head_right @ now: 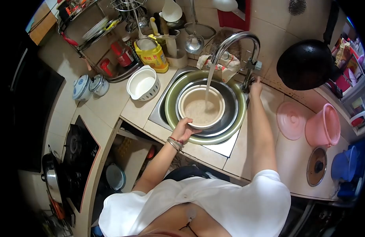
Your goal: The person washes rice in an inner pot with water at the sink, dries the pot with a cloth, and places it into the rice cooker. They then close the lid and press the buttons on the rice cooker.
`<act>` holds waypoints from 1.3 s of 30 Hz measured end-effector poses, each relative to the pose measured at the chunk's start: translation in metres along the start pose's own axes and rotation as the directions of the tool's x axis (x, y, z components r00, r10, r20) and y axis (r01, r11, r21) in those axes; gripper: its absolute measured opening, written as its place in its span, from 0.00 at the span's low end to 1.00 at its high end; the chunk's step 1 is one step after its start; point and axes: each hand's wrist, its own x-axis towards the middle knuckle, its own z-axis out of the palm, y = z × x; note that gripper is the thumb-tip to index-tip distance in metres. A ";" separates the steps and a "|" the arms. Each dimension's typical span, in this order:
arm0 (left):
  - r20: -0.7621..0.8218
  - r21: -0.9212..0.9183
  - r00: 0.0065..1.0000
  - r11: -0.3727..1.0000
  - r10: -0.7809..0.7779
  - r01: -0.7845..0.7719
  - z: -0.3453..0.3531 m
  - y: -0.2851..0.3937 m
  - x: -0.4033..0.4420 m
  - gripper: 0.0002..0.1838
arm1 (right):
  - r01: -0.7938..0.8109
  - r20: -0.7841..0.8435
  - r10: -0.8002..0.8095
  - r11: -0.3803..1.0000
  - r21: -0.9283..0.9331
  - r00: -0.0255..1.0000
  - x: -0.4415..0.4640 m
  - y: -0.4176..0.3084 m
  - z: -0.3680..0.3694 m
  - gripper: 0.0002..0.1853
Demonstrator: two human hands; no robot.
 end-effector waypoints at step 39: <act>0.008 0.076 0.994 0.991 0.107 -0.107 0.007 -0.004 0.019 0.34 | 0.736 0.728 0.138 -0.008 -0.677 0.671 -0.127 0.110 0.076 0.18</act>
